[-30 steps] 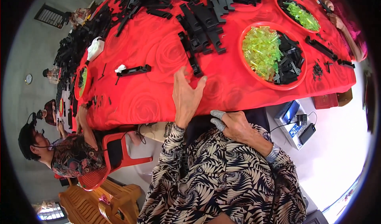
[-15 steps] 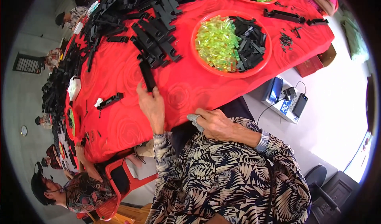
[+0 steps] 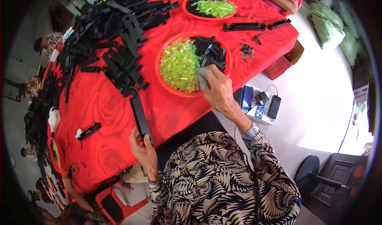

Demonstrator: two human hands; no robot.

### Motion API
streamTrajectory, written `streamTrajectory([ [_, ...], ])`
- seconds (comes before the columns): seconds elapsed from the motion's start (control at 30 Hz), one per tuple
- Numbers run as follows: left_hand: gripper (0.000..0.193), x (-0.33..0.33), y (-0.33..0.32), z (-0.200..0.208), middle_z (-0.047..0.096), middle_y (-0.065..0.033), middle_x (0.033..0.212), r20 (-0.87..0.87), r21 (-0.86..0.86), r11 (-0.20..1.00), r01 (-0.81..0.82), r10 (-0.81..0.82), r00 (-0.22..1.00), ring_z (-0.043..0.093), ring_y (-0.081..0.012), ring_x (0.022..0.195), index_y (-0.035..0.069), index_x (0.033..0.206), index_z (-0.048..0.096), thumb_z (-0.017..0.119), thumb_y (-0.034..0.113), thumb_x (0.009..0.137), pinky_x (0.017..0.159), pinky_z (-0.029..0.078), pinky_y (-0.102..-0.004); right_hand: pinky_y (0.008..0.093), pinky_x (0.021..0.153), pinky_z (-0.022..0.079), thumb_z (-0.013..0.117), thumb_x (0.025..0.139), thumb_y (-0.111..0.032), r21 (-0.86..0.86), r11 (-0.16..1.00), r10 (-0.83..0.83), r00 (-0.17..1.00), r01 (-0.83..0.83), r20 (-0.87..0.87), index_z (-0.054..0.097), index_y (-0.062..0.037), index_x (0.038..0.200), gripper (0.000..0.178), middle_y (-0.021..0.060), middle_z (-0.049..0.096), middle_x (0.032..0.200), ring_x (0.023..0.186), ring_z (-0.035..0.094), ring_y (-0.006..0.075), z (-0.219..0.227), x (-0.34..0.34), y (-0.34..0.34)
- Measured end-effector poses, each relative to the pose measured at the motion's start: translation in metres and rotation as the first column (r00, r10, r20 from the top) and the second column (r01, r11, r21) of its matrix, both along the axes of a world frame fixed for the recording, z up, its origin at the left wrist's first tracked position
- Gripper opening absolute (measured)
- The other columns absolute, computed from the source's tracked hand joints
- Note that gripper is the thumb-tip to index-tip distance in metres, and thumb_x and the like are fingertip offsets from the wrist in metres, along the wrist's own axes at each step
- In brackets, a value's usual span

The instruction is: The person assembles black plastic components by hand on a large table.

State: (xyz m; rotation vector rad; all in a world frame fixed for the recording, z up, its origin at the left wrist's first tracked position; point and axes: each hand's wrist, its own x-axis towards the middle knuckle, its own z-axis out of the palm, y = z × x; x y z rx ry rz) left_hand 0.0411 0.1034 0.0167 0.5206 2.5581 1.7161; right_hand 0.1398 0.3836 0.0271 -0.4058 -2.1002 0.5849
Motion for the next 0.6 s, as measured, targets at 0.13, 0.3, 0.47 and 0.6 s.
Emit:
streamTrajectory([
  [0.13,0.041,0.011,0.010,0.003,0.060,-0.0132,0.105,-0.014,-0.048,0.999,0.021,-0.022,1.000,0.058,-0.0188,0.085,-0.001,0.128,0.052,0.058,0.003,0.088,0.074,0.047,-0.0309,0.0380,0.058,0.052,0.068,0.078,0.000,-0.019,0.955,-0.289,0.917,0.295,-0.274,0.063,-0.0027,0.107,0.030,0.0123,0.064,0.089,0.069,0.064,0.0264,0.012,0.011,0.046],
  [0.3,0.042,0.012,0.011,0.003,0.060,-0.0141,0.105,-0.028,-0.097,0.992,0.077,-0.080,0.996,0.055,-0.0195,0.082,0.000,0.128,0.052,0.059,0.003,0.088,0.072,0.046,-0.0319,0.0324,0.058,0.050,0.068,0.083,-0.005,-0.347,0.851,-0.482,0.849,0.395,-0.215,0.055,0.0006,0.123,0.043,0.0116,0.067,0.075,0.062,0.063,0.0193,0.013,0.047,0.114],
  [0.47,0.043,0.011,0.014,0.006,0.060,-0.0152,0.105,-0.028,-0.187,0.981,0.054,-0.060,0.998,0.054,-0.0194,0.080,0.000,0.129,0.051,0.060,0.004,0.087,0.071,0.045,-0.0327,0.0324,0.064,0.051,0.066,0.084,-0.013,-0.458,0.725,-0.533,0.840,0.515,0.102,0.054,0.0073,0.123,0.047,0.0166,0.067,0.065,0.065,0.067,0.0201,0.016,0.068,0.193],
  [0.6,0.044,0.012,0.018,0.011,0.060,-0.0165,0.106,-0.042,-0.233,0.971,0.050,-0.061,0.997,0.053,-0.0194,0.079,-0.001,0.129,0.052,0.063,0.007,0.087,0.071,0.045,-0.0326,0.0278,0.053,0.043,0.066,0.086,-0.015,-0.477,0.714,-0.526,0.842,0.512,0.117,0.056,0.0051,0.123,0.044,0.0077,0.064,0.060,0.055,0.056,0.0121,-0.002,0.083,0.206],
])
